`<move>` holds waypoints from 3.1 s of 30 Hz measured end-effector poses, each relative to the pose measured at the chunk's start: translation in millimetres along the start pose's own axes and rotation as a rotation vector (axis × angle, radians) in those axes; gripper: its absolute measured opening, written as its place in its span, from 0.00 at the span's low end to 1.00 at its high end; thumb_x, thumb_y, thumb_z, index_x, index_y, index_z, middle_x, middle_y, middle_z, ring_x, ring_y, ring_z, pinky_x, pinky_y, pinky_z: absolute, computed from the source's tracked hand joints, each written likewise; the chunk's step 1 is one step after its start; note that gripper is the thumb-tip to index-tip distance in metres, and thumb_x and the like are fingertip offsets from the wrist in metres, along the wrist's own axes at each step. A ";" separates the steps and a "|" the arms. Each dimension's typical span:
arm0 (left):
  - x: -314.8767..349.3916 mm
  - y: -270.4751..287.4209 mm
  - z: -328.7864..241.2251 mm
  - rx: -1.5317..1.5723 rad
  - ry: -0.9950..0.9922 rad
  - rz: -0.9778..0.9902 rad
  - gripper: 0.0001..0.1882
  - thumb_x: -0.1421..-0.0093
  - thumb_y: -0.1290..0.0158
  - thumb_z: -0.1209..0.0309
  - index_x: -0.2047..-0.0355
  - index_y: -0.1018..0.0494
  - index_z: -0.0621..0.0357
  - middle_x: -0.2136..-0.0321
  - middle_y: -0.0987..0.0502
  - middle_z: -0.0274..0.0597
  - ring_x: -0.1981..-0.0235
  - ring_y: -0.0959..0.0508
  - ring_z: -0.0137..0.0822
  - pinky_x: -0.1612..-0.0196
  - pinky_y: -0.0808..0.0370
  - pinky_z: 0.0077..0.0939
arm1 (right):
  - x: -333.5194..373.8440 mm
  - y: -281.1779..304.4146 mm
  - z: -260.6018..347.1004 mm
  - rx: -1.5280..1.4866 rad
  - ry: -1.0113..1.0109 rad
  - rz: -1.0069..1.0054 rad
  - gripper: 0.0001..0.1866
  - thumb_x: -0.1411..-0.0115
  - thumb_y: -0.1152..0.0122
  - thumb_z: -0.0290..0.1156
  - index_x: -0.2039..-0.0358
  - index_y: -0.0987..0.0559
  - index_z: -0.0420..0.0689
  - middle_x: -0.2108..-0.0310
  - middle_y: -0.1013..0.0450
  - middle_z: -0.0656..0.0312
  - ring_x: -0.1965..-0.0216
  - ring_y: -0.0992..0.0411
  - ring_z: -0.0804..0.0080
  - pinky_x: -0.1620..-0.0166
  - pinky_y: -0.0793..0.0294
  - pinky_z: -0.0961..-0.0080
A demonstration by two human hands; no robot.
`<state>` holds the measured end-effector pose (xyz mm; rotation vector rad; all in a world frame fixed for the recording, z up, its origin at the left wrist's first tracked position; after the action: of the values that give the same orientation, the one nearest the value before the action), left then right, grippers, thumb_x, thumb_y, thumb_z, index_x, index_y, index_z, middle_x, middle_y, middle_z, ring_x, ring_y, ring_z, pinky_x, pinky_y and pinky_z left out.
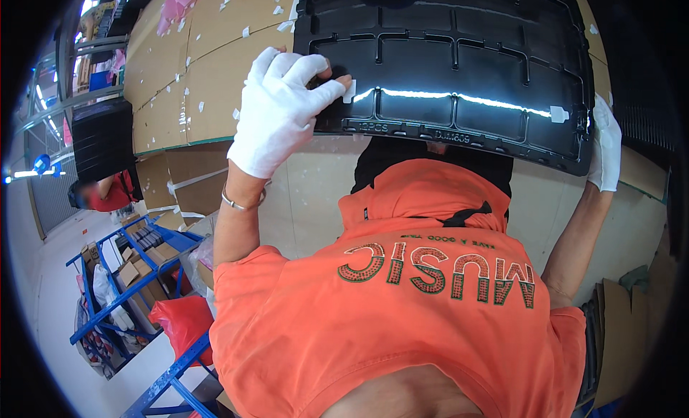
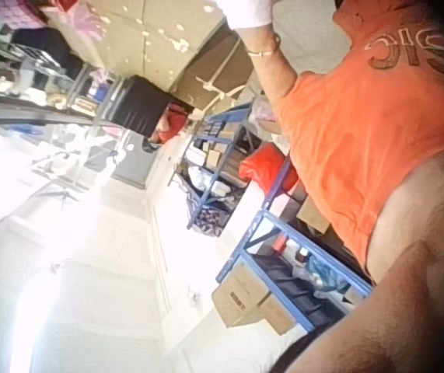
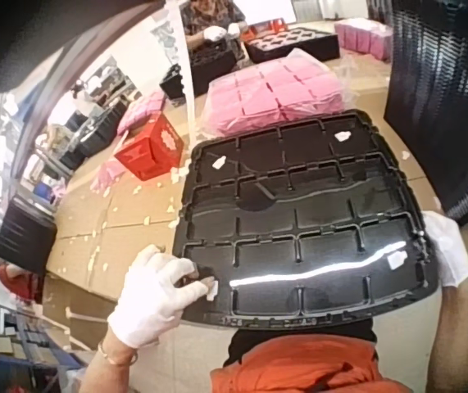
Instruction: The person prepares plastic trays by hand, applying adhesive strips to each tray, then inserting foam blocks into them, and finally stacking the prepared trays.
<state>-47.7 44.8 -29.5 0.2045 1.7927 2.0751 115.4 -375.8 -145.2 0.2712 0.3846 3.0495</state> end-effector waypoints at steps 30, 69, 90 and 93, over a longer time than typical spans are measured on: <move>-16.3 -3.1 6.6 0.115 0.011 0.078 0.06 0.53 0.40 0.72 0.72 0.22 0.53 0.75 0.25 0.36 0.69 0.24 0.40 0.40 0.34 0.44 | 0.0 1.8 -0.6 0.022 -0.040 -0.015 0.25 0.34 0.43 0.46 0.45 0.23 0.42 0.56 0.23 0.62 0.56 0.26 0.76 0.52 0.29 0.80; 1.3 -13.7 4.5 0.311 0.224 -0.191 0.05 0.50 0.42 0.78 0.72 0.27 0.59 0.76 0.27 0.41 0.73 0.28 0.43 0.67 0.30 0.33 | -0.9 0.5 -0.8 0.028 0.018 0.000 0.24 0.33 0.45 0.45 0.45 0.24 0.40 0.59 0.23 0.63 0.61 0.25 0.79 0.56 0.26 0.83; -2.4 9.4 -6.9 -0.077 0.055 0.016 0.15 0.58 0.41 0.77 0.67 0.22 0.48 0.70 0.28 0.34 0.66 0.26 0.39 0.41 0.34 0.48 | -7.4 2.1 -10.4 -0.013 -0.021 -0.001 0.24 0.34 0.42 0.44 0.44 0.23 0.42 0.56 0.23 0.64 0.57 0.27 0.79 0.52 0.30 0.82; 0.8 16.8 -5.0 0.045 0.094 0.051 0.16 0.57 0.42 0.79 0.66 0.21 0.47 0.69 0.28 0.34 0.67 0.26 0.39 0.42 0.32 0.47 | -5.6 6.2 -8.0 0.023 -0.019 -0.022 0.24 0.33 0.43 0.44 0.44 0.23 0.41 0.56 0.23 0.63 0.56 0.27 0.78 0.51 0.29 0.81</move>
<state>-53.5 38.7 -14.1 0.1701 1.9093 2.1132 119.2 -384.1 -152.2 0.2943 0.4186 3.0209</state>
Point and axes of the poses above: each hand's wrist, its own x-axis away from the middle knuckle, its own y-axis out of the back of the hand, z = x × y, the point moved 1 cm from there along -x, towards the middle knuckle
